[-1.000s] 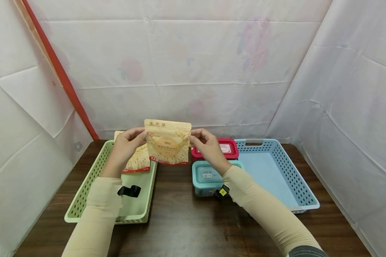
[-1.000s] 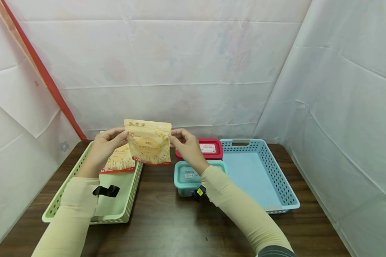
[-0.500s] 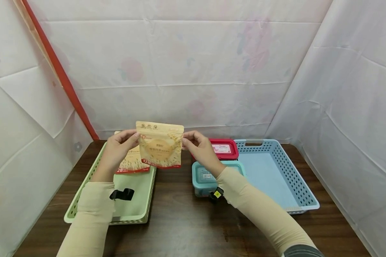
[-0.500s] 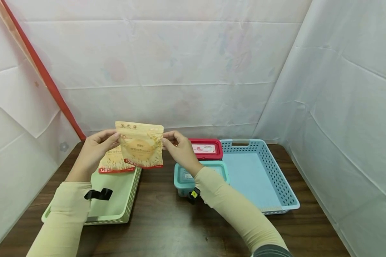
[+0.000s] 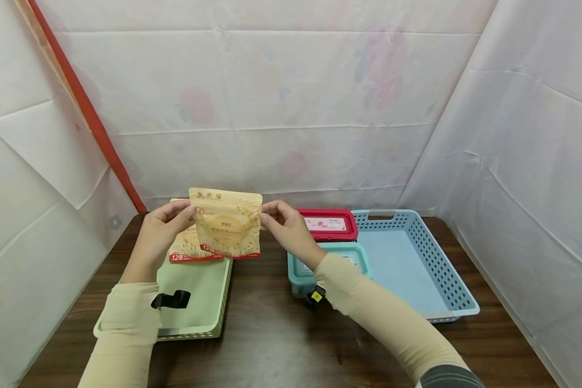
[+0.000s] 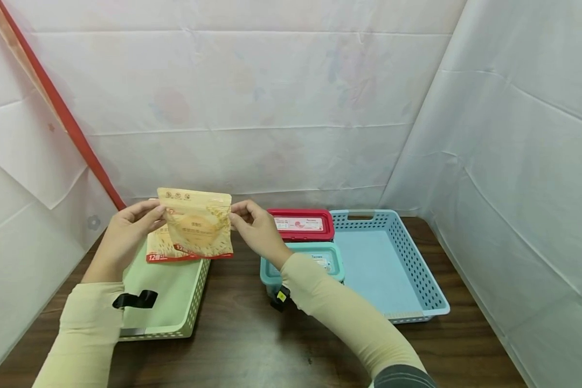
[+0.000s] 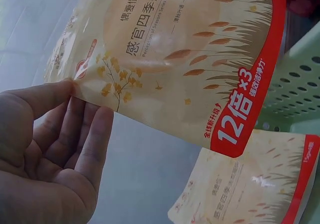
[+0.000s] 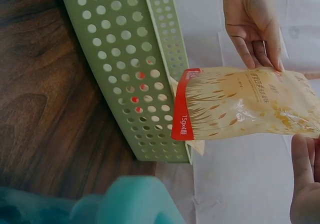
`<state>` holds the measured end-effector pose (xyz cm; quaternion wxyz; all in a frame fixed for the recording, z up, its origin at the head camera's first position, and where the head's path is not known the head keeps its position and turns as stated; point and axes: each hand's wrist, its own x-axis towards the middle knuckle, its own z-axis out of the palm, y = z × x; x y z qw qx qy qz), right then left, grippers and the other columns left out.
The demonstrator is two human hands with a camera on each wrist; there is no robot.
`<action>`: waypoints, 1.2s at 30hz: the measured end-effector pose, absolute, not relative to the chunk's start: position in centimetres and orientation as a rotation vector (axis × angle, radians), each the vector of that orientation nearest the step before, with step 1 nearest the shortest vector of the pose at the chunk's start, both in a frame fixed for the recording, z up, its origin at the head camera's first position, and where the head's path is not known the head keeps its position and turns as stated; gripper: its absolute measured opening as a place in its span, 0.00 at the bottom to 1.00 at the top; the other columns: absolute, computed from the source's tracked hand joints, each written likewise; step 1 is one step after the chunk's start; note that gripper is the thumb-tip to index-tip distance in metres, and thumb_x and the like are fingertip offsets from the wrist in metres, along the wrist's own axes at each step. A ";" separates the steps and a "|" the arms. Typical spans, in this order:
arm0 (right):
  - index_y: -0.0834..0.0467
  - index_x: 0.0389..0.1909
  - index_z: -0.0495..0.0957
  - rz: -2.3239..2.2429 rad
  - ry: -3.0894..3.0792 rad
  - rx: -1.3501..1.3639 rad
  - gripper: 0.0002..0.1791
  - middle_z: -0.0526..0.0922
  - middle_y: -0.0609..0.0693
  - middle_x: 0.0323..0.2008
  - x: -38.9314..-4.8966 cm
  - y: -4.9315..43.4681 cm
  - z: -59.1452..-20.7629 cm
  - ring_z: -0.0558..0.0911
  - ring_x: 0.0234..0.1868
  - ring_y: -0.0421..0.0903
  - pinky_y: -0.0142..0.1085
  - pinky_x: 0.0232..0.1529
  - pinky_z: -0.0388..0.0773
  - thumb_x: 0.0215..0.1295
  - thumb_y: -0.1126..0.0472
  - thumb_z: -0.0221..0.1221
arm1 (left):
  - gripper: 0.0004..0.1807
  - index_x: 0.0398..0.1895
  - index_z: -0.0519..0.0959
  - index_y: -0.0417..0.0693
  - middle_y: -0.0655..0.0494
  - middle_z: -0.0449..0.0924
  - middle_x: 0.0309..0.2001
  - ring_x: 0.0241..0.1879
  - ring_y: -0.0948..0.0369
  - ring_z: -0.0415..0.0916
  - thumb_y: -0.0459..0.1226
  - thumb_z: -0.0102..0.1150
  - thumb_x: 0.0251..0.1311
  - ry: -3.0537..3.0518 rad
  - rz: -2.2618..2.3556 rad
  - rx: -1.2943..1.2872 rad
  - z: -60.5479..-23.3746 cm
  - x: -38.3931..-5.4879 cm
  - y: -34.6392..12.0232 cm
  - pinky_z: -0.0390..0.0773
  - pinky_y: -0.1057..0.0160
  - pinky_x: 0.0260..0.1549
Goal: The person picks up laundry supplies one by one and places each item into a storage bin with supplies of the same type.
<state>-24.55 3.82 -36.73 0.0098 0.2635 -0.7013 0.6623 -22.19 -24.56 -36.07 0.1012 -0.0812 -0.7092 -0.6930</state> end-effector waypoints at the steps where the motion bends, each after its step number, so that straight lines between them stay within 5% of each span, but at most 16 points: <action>1: 0.66 0.53 0.76 2.069 -2.197 0.826 0.12 0.78 0.61 0.44 -24.5 3.6 -36.7 0.80 0.42 0.54 0.38 0.48 0.83 0.75 0.64 0.57 | 0.17 0.55 0.79 0.40 0.57 0.81 0.41 0.43 0.66 0.82 0.40 0.63 0.68 -2.086 -2.056 -0.237 -36.1 -22.1 -24.7 0.80 0.70 0.46; 7: 0.65 0.54 0.76 2.042 -2.221 0.867 0.12 0.78 0.62 0.45 -24.3 2.7 -36.8 0.81 0.41 0.49 0.38 0.48 0.83 0.75 0.65 0.56 | 0.15 0.54 0.80 0.41 0.58 0.82 0.42 0.41 0.66 0.82 0.38 0.63 0.68 -2.053 -2.070 -0.219 -36.5 -21.7 -25.8 0.80 0.71 0.45; 14: 0.63 0.52 0.77 2.006 -2.211 0.906 0.10 0.79 0.56 0.42 -24.5 1.6 -36.7 0.82 0.42 0.57 0.37 0.47 0.83 0.75 0.64 0.56 | 0.16 0.55 0.79 0.43 0.56 0.79 0.43 0.42 0.67 0.81 0.40 0.63 0.68 -2.083 -2.038 -0.131 -36.0 -21.0 -26.8 0.80 0.73 0.45; 19: 0.64 0.52 0.77 2.018 -2.212 0.903 0.10 0.79 0.59 0.43 -24.5 0.8 -36.6 0.81 0.39 0.46 0.36 0.46 0.83 0.74 0.64 0.57 | 0.16 0.55 0.80 0.43 0.54 0.79 0.43 0.43 0.65 0.80 0.39 0.63 0.68 -2.049 -2.050 -0.144 -36.0 -20.6 -27.3 0.80 0.73 0.45; 26: 0.67 0.54 0.77 2.054 -2.196 0.910 0.12 0.79 0.61 0.44 -24.6 -0.2 -36.4 0.81 0.38 0.43 0.36 0.46 0.83 0.74 0.66 0.57 | 0.14 0.53 0.81 0.42 0.54 0.79 0.42 0.41 0.65 0.81 0.37 0.64 0.67 -1.982 -2.082 -0.158 -35.9 -20.2 -28.0 0.80 0.73 0.43; 36: 0.60 0.50 0.79 2.032 -2.213 0.931 0.08 0.81 0.50 0.40 -24.5 -1.9 -36.8 0.83 0.42 0.58 0.35 0.42 0.83 0.75 0.63 0.57 | 0.10 0.50 0.83 0.41 0.55 0.83 0.41 0.40 0.65 0.83 0.31 0.62 0.67 -1.859 -2.124 -0.181 -36.3 -19.4 -29.4 0.81 0.71 0.43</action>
